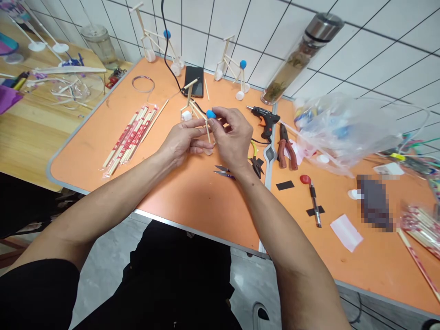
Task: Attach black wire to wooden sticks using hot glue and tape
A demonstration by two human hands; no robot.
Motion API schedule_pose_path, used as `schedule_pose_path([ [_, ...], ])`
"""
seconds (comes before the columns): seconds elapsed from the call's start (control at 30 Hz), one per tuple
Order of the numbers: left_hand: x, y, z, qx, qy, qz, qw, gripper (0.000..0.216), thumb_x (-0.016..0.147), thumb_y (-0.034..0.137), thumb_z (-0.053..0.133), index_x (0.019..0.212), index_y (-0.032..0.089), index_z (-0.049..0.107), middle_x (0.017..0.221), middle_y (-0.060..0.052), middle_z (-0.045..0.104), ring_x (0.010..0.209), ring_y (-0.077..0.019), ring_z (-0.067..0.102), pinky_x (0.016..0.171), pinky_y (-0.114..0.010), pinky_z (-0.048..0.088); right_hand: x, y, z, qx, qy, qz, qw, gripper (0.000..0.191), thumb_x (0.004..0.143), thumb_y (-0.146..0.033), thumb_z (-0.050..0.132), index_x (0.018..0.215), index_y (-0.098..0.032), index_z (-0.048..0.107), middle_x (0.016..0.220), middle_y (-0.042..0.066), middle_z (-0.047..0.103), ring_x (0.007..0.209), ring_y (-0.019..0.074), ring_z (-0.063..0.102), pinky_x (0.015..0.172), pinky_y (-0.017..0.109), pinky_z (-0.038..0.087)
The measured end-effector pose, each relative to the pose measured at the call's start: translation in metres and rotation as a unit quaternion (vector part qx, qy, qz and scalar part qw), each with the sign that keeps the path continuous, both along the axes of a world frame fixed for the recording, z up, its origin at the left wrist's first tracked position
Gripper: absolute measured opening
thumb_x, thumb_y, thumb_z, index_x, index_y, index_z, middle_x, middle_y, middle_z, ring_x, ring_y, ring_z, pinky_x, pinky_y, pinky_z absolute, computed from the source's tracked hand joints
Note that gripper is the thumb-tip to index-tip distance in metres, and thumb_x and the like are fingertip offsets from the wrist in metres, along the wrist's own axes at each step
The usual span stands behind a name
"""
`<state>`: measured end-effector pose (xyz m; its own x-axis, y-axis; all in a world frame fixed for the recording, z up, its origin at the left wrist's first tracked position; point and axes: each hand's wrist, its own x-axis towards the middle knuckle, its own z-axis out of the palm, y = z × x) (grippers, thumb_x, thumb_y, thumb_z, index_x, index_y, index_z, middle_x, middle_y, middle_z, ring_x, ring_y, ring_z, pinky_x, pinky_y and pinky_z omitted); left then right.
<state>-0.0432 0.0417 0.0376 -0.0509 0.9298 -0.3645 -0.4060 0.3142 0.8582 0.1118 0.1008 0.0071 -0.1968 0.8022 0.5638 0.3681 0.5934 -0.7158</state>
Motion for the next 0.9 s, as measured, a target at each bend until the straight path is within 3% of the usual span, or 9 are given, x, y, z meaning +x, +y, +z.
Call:
schedule_pose_path([
  [0.13, 0.000, -0.001, 0.002, -0.004, -0.003, 0.002, 1.000, 0.049, 0.103, 0.016, 0.076, 0.151, 0.018, 0.073, 0.115, -0.012, 0.087, 0.068, -0.0174, 0.085, 0.057, -0.021, 0.062, 0.000, 0.000, -0.003, 0.040, -0.020, 0.011, 0.999, 0.025, 0.107, -0.050, 0.078, 0.121, -0.030, 0.085, 0.115, 0.007, 0.082, 0.114, 0.0284, 0.079, 0.097, 0.046, 0.068],
  [0.3, 0.000, -0.005, 0.008, -0.016, -0.001, -0.006, 1.000, 0.049, 0.107, 0.015, 0.068, 0.156, 0.019, 0.071, 0.113, -0.010, 0.088, 0.070, -0.0137, 0.084, 0.056, -0.016, 0.058, 0.001, 0.009, -0.014, 0.113, -0.039, 0.000, 0.993, 0.024, 0.108, -0.047, 0.076, 0.122, -0.029, 0.083, 0.112, 0.007, 0.081, 0.103, 0.0271, 0.079, 0.088, 0.044, 0.069],
  [0.7, -0.001, -0.005, 0.006, -0.016, -0.003, -0.002, 1.000, 0.047, 0.108, 0.018, 0.069, 0.156, 0.022, 0.073, 0.112, -0.009, 0.089, 0.075, -0.0154, 0.086, 0.058, -0.017, 0.060, -0.002, 0.006, -0.011, 0.156, -0.029, 0.003, 0.987, 0.018, 0.109, -0.037, 0.074, 0.119, -0.027, 0.085, 0.104, 0.006, 0.081, 0.091, 0.0233, 0.077, 0.076, 0.039, 0.065],
  [0.9, -0.001, -0.005, 0.007, -0.016, 0.005, 0.003, 1.000, 0.044, 0.108, 0.017, 0.069, 0.151, 0.021, 0.077, 0.114, -0.010, 0.089, 0.071, -0.0150, 0.085, 0.059, -0.019, 0.061, -0.001, 0.007, -0.014, 0.147, -0.028, 0.004, 0.989, 0.022, 0.110, -0.044, 0.073, 0.121, -0.028, 0.084, 0.107, 0.006, 0.081, 0.095, 0.0240, 0.079, 0.079, 0.040, 0.068],
])
